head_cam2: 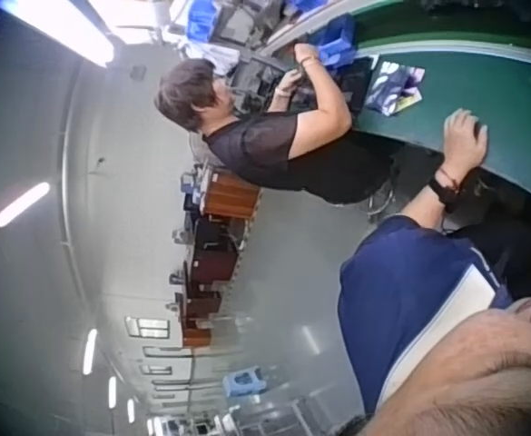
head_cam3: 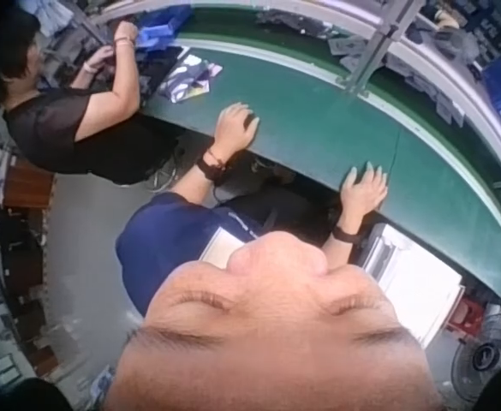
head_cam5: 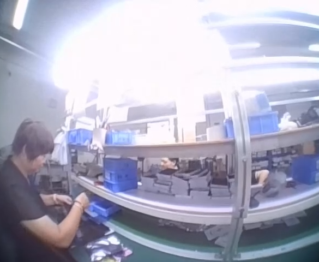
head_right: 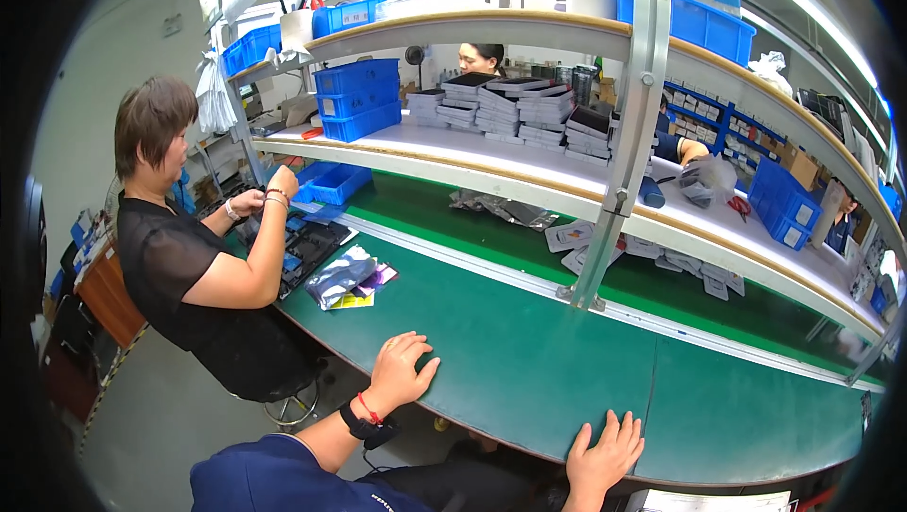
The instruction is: The recorder places small components into silver pouches and then uses a vacuum sealer machine to seal multiple pouches at once.
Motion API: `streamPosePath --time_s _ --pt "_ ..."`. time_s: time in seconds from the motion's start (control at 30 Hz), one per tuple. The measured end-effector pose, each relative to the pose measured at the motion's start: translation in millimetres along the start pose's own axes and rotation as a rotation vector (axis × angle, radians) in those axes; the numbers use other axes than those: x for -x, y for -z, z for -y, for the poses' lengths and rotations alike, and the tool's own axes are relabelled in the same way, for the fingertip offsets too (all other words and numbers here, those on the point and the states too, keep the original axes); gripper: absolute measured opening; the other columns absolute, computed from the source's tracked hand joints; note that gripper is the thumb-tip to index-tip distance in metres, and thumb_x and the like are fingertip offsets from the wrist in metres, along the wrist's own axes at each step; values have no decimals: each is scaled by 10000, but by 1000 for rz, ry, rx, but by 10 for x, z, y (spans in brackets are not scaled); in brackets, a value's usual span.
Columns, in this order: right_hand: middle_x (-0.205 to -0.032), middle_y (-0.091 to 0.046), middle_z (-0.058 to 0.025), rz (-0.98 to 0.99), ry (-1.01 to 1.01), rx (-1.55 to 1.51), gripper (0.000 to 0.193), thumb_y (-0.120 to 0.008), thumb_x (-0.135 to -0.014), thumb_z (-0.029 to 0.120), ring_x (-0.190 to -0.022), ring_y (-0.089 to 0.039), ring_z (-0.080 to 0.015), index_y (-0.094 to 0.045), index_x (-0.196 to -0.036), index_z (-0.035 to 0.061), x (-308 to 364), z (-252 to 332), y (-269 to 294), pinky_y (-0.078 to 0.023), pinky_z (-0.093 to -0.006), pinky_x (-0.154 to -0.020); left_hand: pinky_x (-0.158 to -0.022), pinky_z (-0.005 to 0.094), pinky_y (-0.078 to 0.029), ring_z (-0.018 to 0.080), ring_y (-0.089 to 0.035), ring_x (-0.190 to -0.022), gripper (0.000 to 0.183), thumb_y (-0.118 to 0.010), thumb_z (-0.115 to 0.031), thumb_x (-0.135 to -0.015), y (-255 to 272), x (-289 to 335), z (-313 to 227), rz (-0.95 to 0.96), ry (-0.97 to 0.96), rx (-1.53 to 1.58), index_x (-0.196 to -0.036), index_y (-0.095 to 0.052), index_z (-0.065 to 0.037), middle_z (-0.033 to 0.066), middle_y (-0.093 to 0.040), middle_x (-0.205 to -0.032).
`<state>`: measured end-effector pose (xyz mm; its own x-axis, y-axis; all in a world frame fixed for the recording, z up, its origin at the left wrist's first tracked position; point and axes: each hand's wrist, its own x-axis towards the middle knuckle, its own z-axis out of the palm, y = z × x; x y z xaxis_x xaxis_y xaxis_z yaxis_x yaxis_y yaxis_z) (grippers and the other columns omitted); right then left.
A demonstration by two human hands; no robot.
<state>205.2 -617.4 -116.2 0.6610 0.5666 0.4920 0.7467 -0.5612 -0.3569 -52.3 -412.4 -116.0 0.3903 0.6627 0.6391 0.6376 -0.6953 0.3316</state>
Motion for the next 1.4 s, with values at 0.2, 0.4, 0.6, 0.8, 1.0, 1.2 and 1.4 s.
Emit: streamPosePath --time_s 0.2,0.4,0.6,0.8,1.0,1.2,1.4 --pt "-1270 -502 -243 -15 22 -9 433 -631 -769 243 -1256 -397 -419 -581 -1136 19 31 -38 -37 -262 -554 -1051 -929 430 -424 324 -580 -1060 217 -685 -221 -769 -5 33 0 -17 -10 -10 -880 -658 -37 142 -657 -1026" --pt "-1254 -514 -228 -38 43 -3 402 -635 -775 212 -1254 -400 -396 -585 -1120 12 38 -42 -48 -267 -519 -1056 -929 430 -430 320 -583 -1065 219 -685 -229 -769 18 44 9 2 2 -21 -884 -662 -44 136 -659 -1034" --pt "-1171 -612 -124 -181 190 260 427 -635 -857 374 -1096 -562 -266 -603 -1164 79 46 -83 66 -429 -458 -915 -937 430 -419 311 -585 -1067 220 -686 -237 -769 -12 31 -10 2 -2 -3 -887 -665 -52 129 -661 -1035" --pt "-1262 -504 -245 -47 50 -16 440 -637 -751 251 -1238 -411 -427 -583 -1123 23 25 -77 -35 -271 -561 -1039 -968 496 -350 291 -581 -1069 213 -687 -246 -763 -16 27 -39 -2 8 -74 -877 -660 -68 111 -662 -1028" --pt "-1226 -538 -247 -70 62 -40 442 -653 -737 273 -1222 -438 -406 -614 -1097 20 -10 17 -39 -284 -567 -1033 -926 449 -404 338 -579 -1034 207 -702 -194 -739 24 -1 31 -25 -25 -14 -868 -643 -44 148 -647 -1009" --pt "-1220 -545 -242 -100 40 2 436 -662 -741 279 -1202 -452 -411 -622 -1090 22 10 -42 12 -299 -568 -1019 -951 456 -390 350 -566 -1050 218 -681 -195 -747 -10 -37 -46 16 -30 44 -880 -647 -26 156 -640 -1015" --pt "-1180 -561 -225 -117 82 -30 412 -655 -747 296 -1163 -479 -401 -635 -1071 42 -24 21 53 -323 -550 -1000 -943 463 -391 371 -551 -1061 210 -670 -156 -746 -18 51 58 1 -9 30 -888 -634 -6 176 -629 -1037"
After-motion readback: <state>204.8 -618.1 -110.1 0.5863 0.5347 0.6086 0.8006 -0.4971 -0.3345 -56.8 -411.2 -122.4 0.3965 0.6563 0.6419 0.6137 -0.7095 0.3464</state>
